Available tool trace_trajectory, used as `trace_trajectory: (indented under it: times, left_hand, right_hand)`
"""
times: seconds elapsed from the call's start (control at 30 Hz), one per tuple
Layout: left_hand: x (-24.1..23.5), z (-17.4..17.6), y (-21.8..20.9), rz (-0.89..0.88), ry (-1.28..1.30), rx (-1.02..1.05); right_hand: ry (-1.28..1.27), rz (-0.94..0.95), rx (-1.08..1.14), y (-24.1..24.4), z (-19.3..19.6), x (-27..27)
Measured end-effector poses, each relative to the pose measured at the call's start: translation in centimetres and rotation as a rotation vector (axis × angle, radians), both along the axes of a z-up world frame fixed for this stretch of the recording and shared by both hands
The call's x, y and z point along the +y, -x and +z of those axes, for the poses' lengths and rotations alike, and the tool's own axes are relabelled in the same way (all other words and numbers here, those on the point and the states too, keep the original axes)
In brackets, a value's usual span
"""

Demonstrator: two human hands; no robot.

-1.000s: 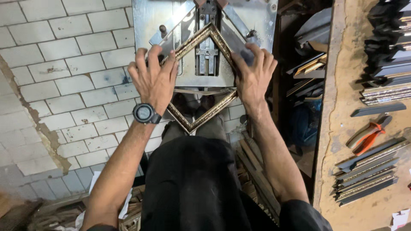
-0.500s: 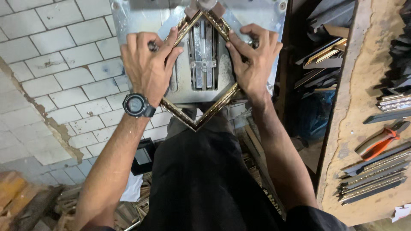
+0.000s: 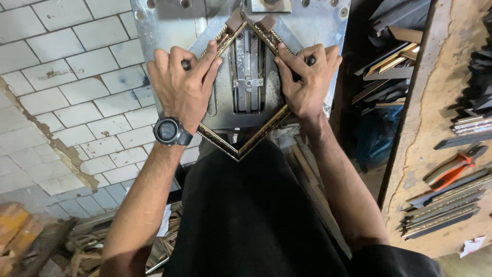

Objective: The person assembles gold picture frames by placing four cut frame pieces into a corner-joining machine, operating the machine to join the corners, and stacking the completed frames on a workbench. The person also uses pliers to trim a frame piece and adjusts the machine between assemblies.

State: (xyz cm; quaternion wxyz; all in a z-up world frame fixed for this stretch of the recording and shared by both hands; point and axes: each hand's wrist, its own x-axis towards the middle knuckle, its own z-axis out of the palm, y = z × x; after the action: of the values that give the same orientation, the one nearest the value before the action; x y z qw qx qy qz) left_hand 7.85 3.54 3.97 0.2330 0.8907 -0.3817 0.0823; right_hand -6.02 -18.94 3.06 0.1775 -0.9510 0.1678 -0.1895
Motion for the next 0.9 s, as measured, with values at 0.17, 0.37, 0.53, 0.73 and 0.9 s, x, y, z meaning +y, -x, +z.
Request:
trace_trajectory:
  times: [0.17, 0.37, 0.53, 0.73, 0.9]
  left_hand:
    - [0.3, -0.8, -0.5, 0.020, 0.068, -0.004]
    - [-0.1, -2.0, -0.8, 0.025, 0.071, 0.039]
    - [0.6, -2.1, 0.6, 0.038, 0.134, -0.069]
    - [0.3, -1.4, 0.0, 0.036, 0.095, -0.062]
    - [0.6, -1.1, 0.8, 0.011, 0.125, -0.059]
  right_hand:
    - [0.024, 0.018, -0.035, -0.3, -1.0, -0.4]
    - [0.026, 0.025, -0.117, -0.6, -1.8, -1.0]
    - [0.108, 0.018, -0.146, 0.7, -2.0, -0.2]
    - [0.065, 0.000, -0.134, -0.2, -1.7, -0.2]
    - [0.085, 0.014, -0.162, 0.4, -0.9, 0.3]
